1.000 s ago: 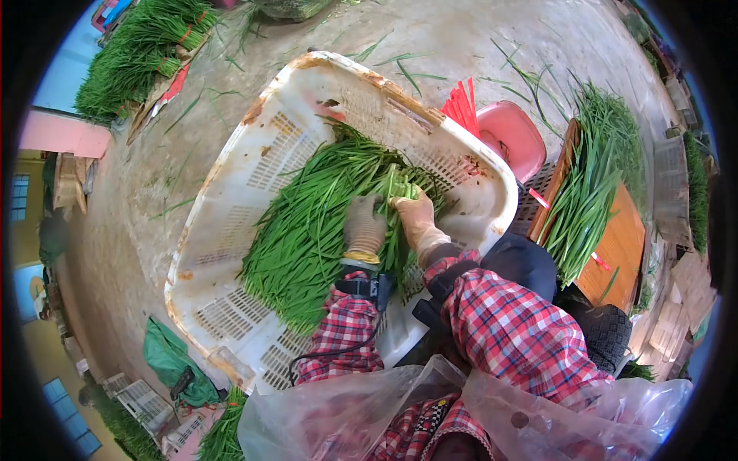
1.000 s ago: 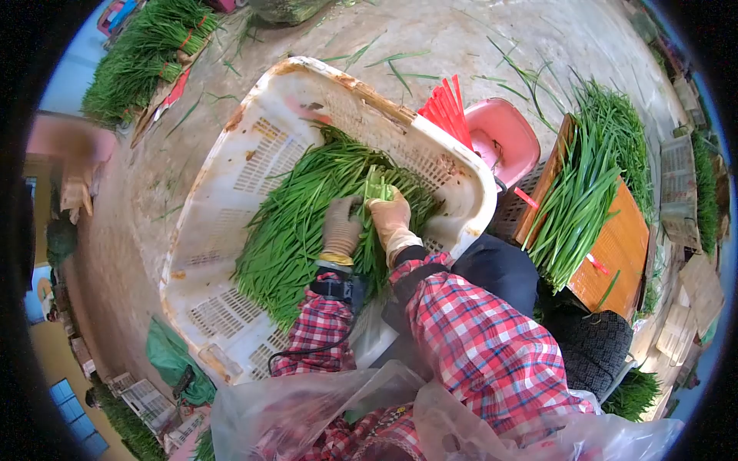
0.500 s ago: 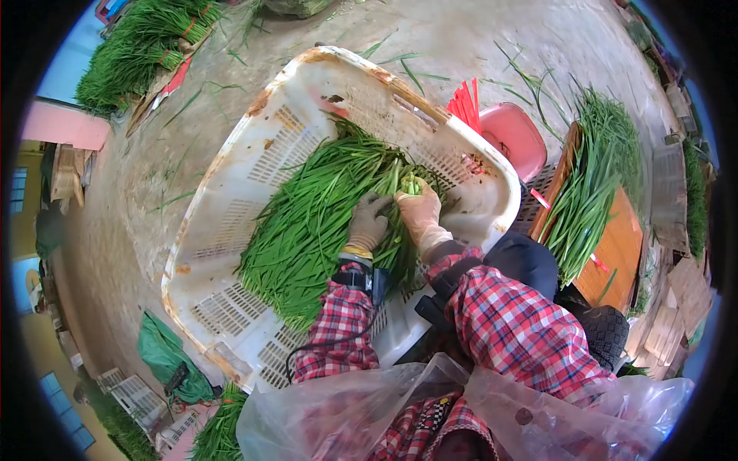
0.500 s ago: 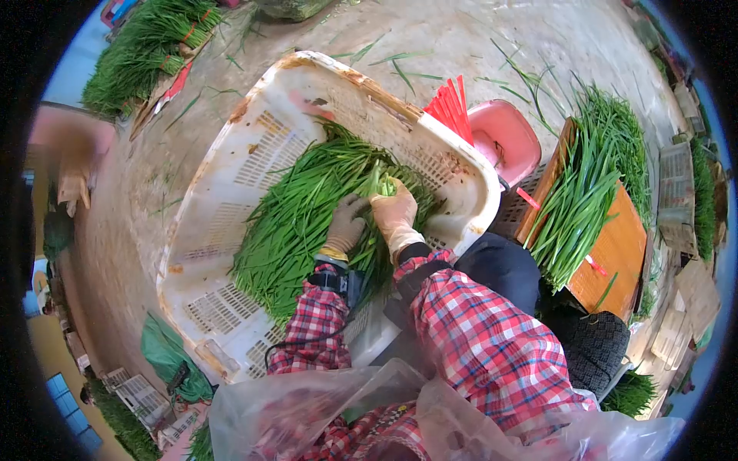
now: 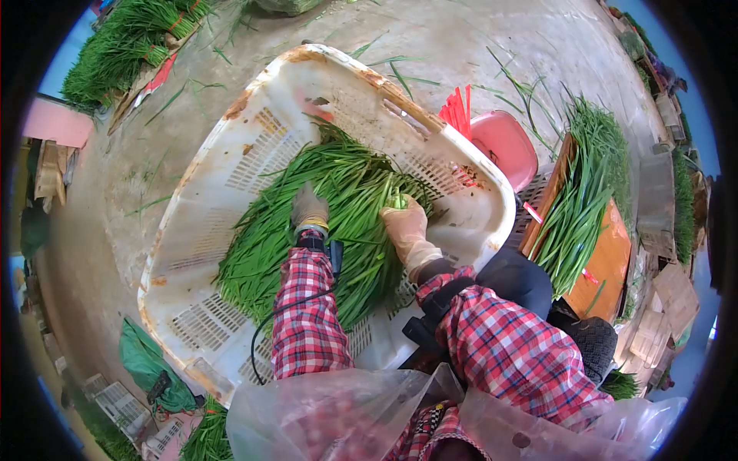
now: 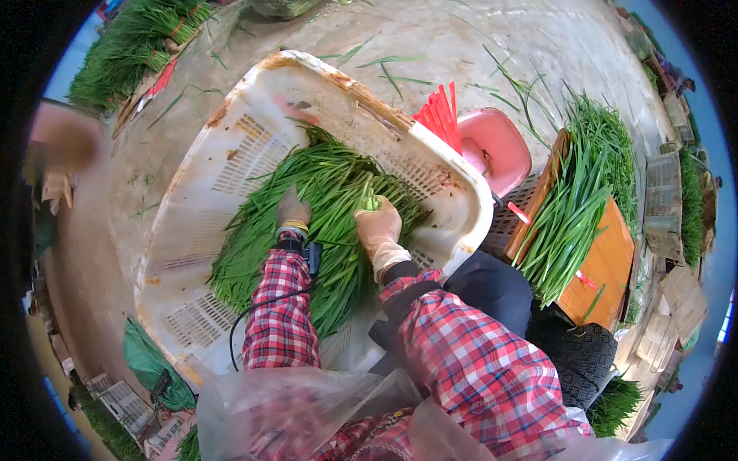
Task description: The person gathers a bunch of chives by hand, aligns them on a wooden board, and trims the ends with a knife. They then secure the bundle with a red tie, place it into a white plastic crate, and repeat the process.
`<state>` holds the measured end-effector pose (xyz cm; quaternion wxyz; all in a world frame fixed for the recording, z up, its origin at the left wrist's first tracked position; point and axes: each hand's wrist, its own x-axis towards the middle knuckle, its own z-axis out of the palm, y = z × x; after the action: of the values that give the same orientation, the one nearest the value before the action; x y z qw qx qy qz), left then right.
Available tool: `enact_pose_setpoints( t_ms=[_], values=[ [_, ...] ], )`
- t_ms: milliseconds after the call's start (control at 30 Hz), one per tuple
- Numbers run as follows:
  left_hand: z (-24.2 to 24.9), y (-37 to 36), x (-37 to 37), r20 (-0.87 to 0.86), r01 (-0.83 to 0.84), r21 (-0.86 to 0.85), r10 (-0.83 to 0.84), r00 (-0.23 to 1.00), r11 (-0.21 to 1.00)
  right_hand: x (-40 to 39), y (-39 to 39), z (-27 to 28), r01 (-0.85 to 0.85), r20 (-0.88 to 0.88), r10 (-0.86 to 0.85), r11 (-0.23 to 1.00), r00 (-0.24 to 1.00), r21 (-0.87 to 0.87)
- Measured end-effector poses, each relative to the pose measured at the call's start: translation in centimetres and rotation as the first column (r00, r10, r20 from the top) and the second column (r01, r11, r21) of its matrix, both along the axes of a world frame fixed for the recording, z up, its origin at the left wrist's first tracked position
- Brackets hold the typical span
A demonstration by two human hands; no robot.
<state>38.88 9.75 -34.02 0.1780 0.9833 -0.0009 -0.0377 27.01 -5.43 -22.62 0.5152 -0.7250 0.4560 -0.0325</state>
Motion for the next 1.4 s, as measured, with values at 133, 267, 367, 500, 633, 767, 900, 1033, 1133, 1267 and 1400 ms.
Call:
enact_pose_setpoints(
  t_ms=[133,267,367,500,633,767,900,1033,1133,1267,1400],
  values=[
    [2.4,-0.5,-0.4,-0.234,0.0,0.17,0.041,0.971,0.985,0.1,0.0,0.1,0.013,-0.011,-0.012,1.0,1.0,0.02],
    [2.3,1.4,-2.0,0.015,-0.09,-0.098,0.092,0.996,0.991,0.1,0.2,-0.4,0.034,-0.003,-0.034,0.998,0.999,0.048],
    [5.0,0.8,-3.0,0.263,0.065,-0.248,0.003,0.965,0.967,0.1,0.1,-0.4,0.018,-0.009,-0.017,1.0,1.0,0.022],
    [6.8,-4.0,-4.6,-0.033,0.386,-0.451,-0.447,0.894,0.805,0.0,0.5,3.0,0.018,-0.007,-0.017,0.997,1.0,0.076],
    [2.4,-5.7,-4.1,-0.172,0.458,-0.472,-0.588,0.79,0.753,-0.4,0.3,1.2,0.082,0.064,-0.092,0.986,0.994,0.142],
    [2.6,-6.7,-3.5,-0.412,0.497,-0.249,-0.555,0.723,0.831,-0.2,0.6,0.5,0.031,0.065,-0.035,0.997,0.997,0.064],
    [2.4,-7.7,-3.6,-0.504,0.608,-0.009,-0.529,0.683,0.794,-0.3,1.0,1.4,-0.037,0.025,0.038,0.997,0.999,-0.072],
    [-0.5,-6.9,-2.6,-0.474,0.692,0.011,-0.606,0.639,0.722,-1.2,1.8,4.3,-0.153,0.108,0.159,0.986,0.981,-0.064],
    [-1.0,-5.9,-3.8,-0.283,0.748,0.095,-0.703,0.653,0.657,-2.3,1.9,13.7,-0.364,0.225,0.355,0.931,0.907,-0.001],
    [2.6,-6.5,-5.2,-0.3,0.712,0.143,-0.655,0.693,0.688,-7.3,-1.7,26.3,-0.54,0.401,0.469,0.838,0.787,0.081],
    [8.3,-6.2,-6.2,-0.398,0.656,0.11,-0.572,0.717,0.746,-12.1,-5.3,32.3,-0.404,0.548,0.197,0.869,0.813,0.286]
  ],
)
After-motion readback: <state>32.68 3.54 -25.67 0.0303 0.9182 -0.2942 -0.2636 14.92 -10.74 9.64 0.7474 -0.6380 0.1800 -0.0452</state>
